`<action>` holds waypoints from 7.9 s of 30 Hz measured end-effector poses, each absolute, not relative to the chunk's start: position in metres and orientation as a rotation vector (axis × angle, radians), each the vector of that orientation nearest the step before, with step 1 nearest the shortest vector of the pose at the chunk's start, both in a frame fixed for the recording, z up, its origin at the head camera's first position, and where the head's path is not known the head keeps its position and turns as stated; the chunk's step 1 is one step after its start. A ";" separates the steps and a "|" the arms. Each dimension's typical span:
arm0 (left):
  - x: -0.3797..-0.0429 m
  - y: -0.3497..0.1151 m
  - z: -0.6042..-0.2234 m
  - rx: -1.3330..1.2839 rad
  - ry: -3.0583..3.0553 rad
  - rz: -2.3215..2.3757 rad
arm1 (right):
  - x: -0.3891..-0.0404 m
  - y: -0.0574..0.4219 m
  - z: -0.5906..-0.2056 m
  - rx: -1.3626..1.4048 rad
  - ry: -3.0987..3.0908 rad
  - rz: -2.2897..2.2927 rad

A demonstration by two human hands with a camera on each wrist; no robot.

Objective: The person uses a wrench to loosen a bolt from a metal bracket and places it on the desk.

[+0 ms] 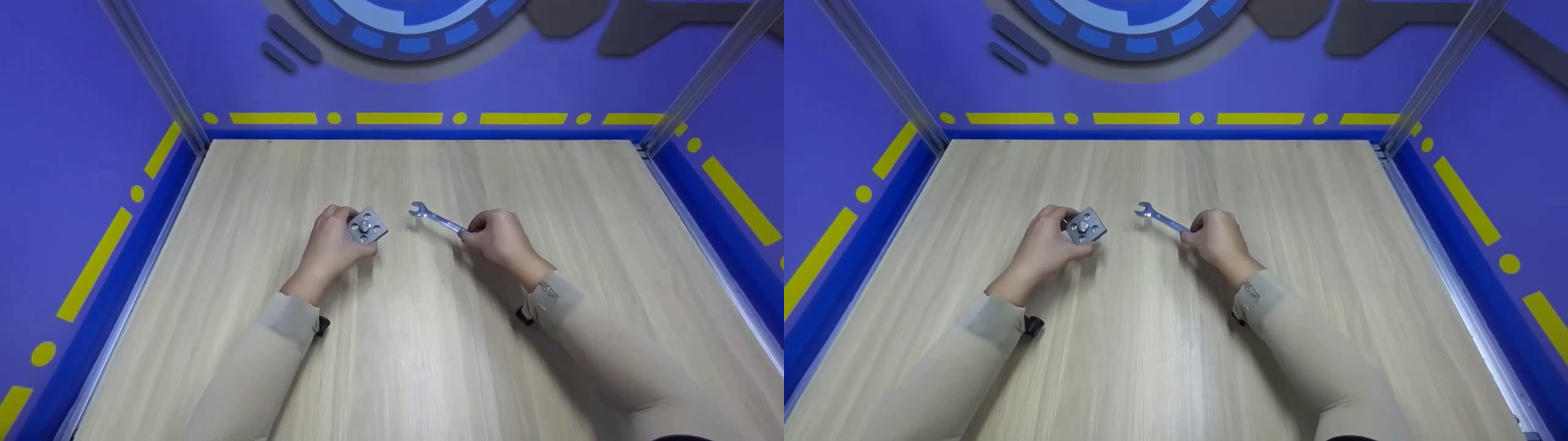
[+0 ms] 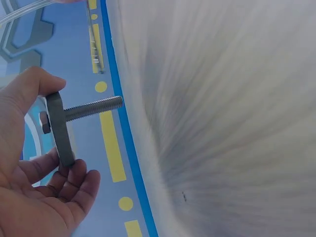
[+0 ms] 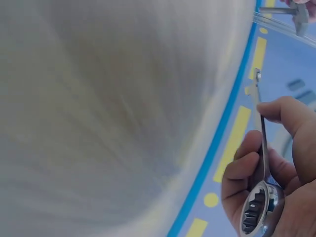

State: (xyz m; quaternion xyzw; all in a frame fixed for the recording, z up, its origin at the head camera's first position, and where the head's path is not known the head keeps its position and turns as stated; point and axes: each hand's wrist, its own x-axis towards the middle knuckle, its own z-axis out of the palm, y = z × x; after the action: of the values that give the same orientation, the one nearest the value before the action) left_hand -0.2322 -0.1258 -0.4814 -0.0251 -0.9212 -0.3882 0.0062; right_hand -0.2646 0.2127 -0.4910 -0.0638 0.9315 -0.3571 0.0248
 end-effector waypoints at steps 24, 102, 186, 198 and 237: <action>-0.222 -0.116 -0.476 -0.188 -2.783 -1.352 | -0.222 0.189 -0.475 -0.549 2.888 -1.278; -0.204 -0.114 -0.435 -0.399 -2.729 -1.432 | -0.216 0.182 -0.461 -0.461 2.843 -1.567; -0.205 -0.076 -0.472 -0.399 -1.933 -1.549 | -0.208 0.179 -0.457 -0.228 2.687 -1.765; -0.215 -0.109 -0.443 -0.529 -2.341 -1.931 | -0.221 0.200 -0.445 -0.386 2.661 -1.663; -0.219 -0.095 -0.445 -0.302 -2.222 -1.766 | -0.225 0.195 -0.442 -0.290 2.794 -1.650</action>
State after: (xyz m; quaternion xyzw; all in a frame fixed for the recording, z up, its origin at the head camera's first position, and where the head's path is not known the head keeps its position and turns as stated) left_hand -0.2186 -0.0946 -0.4454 -0.1048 -0.7704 -0.6123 0.1434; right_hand -0.2254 0.1954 -0.4420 -0.0887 0.8562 -0.5056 -0.0580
